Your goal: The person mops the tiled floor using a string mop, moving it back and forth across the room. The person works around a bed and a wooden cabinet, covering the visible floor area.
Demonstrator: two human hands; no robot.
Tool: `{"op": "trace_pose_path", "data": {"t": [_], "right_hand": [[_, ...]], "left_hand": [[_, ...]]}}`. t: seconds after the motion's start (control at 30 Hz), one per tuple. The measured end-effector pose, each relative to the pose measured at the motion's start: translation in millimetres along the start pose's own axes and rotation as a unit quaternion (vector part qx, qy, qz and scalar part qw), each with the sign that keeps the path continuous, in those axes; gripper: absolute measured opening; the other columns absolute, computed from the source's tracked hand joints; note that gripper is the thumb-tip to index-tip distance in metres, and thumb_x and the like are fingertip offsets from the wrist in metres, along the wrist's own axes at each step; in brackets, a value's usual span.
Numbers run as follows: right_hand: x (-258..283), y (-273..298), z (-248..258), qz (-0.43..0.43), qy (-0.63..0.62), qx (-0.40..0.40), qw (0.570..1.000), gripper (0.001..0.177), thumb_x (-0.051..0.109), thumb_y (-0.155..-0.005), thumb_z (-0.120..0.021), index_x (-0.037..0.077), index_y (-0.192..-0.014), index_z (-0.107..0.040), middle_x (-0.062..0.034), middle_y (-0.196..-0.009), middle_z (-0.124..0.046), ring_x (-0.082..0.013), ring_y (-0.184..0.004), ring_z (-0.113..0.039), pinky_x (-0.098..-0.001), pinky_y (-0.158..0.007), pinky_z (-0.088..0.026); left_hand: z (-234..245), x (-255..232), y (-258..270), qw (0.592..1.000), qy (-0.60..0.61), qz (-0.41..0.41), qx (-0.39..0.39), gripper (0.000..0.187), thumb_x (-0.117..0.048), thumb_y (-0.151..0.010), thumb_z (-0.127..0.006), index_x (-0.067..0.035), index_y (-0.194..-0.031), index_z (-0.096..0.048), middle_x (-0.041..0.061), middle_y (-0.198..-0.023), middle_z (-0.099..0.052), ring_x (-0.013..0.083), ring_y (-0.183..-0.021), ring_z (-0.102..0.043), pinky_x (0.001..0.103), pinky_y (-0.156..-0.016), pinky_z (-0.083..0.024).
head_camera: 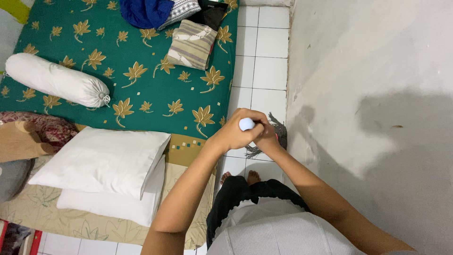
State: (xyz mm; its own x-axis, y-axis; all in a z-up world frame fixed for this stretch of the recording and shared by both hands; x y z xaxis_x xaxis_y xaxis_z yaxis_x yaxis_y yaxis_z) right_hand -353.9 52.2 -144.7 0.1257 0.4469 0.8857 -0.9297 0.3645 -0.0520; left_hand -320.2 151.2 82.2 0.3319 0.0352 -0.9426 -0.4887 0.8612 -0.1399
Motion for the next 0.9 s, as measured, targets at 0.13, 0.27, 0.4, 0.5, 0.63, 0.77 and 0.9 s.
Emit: {"op": "trace_pose_path", "data": {"t": [0.13, 0.27, 0.4, 0.5, 0.63, 0.77, 0.9], "right_hand": [[3, -8, -17, 0.012, 0.058, -0.008, 0.998, 0.034, 0.019, -0.086, -0.073, 0.004, -0.115, -0.062, -0.0158, -0.109, -0.07, -0.0341, -0.102, -0.069, -0.0412, -0.081, -0.056], [8, -9, -45, -0.028, -0.011, 0.106, 0.994, 0.026, 0.018, -0.093, -0.067, 0.004, -0.115, -0.063, -0.0143, -0.103, -0.07, -0.0307, -0.098, -0.07, -0.0427, -0.082, -0.058], [6, 2, -75, -0.004, -0.154, 0.196, 0.968, 0.024, 0.019, -0.102, -0.057, 0.006, -0.122, -0.06, -0.0103, -0.109, -0.065, -0.0233, -0.106, -0.065, -0.0422, -0.093, -0.053], [4, 5, -83, 0.102, -0.229, 0.164, 0.954, 0.031, 0.023, -0.107, -0.054, 0.008, -0.134, -0.05, -0.0057, -0.13, -0.056, -0.0169, -0.128, -0.052, -0.0389, -0.111, -0.042], [4, 12, -63, 0.09, -0.285, 0.12, 0.947, 0.032, 0.029, -0.108, -0.056, 0.01, -0.133, -0.053, -0.0053, -0.129, -0.057, -0.0152, -0.127, -0.054, -0.0383, -0.111, -0.045], [50, 34, -21, 0.122, -0.187, 0.077, 0.972, 0.036, 0.026, -0.1, -0.062, 0.01, -0.132, -0.054, -0.0048, -0.127, -0.058, -0.016, -0.123, -0.055, -0.037, -0.103, -0.047], [41, 58, -4, 0.0, -0.066, 0.096, 0.993, 0.021, 0.022, -0.094, -0.072, 0.007, -0.109, -0.07, -0.0105, -0.091, -0.069, -0.0222, -0.083, -0.066, -0.0368, -0.073, -0.053]], "left_hand": [[14, -1, 1, 0.997, -0.058, 0.031, -0.033, 0.023, -0.017, -0.082, -0.056, 0.001, -0.084, -0.07, 0.017, -0.074, -0.071, 0.0304, -0.067, -0.069, 0.036, -0.072, -0.057], [20, -16, -10, 0.994, -0.101, 0.038, -0.016, 0.023, -0.018, -0.079, -0.055, 0.0, -0.074, -0.069, 0.019, -0.071, -0.07, 0.0354, -0.066, -0.067, 0.04, -0.071, -0.056], [1, -31, -22, 0.987, -0.155, 0.009, -0.028, 0.022, -0.021, -0.075, -0.06, -0.003, -0.073, -0.071, 0.024, -0.073, -0.067, 0.0443, -0.072, -0.065, 0.047, -0.071, -0.054], [-18, -26, -24, 0.986, -0.15, 0.073, 0.002, 0.024, -0.022, -0.076, -0.06, 0.001, -0.07, -0.067, 0.025, -0.071, -0.065, 0.047, -0.069, -0.061, 0.049, -0.069, -0.053], [-28, -40, -20, 0.989, -0.129, 0.058, 0.043, 0.023, -0.02, -0.078, -0.059, 0.0, -0.073, -0.067, 0.024, -0.07, -0.066, 0.0439, -0.067, -0.063, 0.047, -0.068, -0.053], [-34, -53, -4, 0.994, -0.075, 0.03, 0.077, 0.021, -0.02, -0.075, -0.06, -0.004, -0.08, -0.073, 0.017, -0.07, -0.071, 0.0338, -0.065, -0.069, 0.039, -0.068, -0.055], [-38, -48, 23, 0.997, -0.022, -0.013, 0.078, 0.02, -0.016, -0.079, -0.061, -0.002, -0.086, -0.073, 0.013, -0.075, -0.073, 0.0264, -0.069, -0.07, 0.034, -0.071, -0.056]]}}
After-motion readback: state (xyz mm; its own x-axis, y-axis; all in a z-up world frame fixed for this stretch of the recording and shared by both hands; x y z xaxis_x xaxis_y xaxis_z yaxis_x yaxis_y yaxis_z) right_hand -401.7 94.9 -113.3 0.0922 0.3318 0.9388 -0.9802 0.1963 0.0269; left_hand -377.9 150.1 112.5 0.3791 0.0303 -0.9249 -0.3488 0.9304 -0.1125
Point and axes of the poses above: each hand's wrist, its own y-axis away from the middle knuckle, its own z-axis out of the back of the hand, x = y × z, the point moved 8 cm from there along -y, towards the middle knuckle
